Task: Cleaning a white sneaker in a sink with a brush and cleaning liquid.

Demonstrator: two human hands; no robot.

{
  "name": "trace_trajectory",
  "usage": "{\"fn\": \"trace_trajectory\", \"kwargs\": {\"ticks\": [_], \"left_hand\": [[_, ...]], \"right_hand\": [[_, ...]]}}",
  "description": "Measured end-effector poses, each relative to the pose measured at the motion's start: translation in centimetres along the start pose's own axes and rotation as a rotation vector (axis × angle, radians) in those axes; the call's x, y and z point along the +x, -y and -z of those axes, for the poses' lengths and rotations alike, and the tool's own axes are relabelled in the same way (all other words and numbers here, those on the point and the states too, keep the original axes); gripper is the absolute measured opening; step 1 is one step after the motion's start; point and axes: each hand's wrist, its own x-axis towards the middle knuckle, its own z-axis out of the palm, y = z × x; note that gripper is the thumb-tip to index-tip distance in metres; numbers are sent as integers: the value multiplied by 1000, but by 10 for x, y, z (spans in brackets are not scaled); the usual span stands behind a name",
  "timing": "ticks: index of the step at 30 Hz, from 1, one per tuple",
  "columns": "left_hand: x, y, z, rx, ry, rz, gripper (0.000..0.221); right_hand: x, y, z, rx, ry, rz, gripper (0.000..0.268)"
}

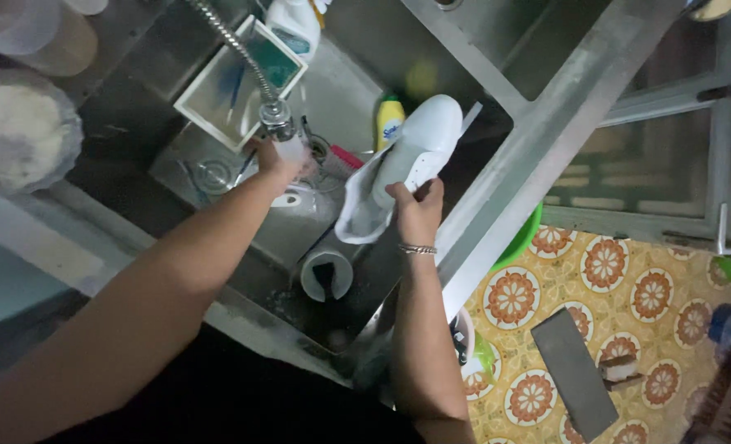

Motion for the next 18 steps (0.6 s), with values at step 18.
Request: {"fn": "trace_trajectory", "kwargs": {"ticks": [18], "left_hand": [[-197,-173,40,338,165,-195,39]], "right_hand": [[-14,-2,-59,-47,350,-169,42]]}}
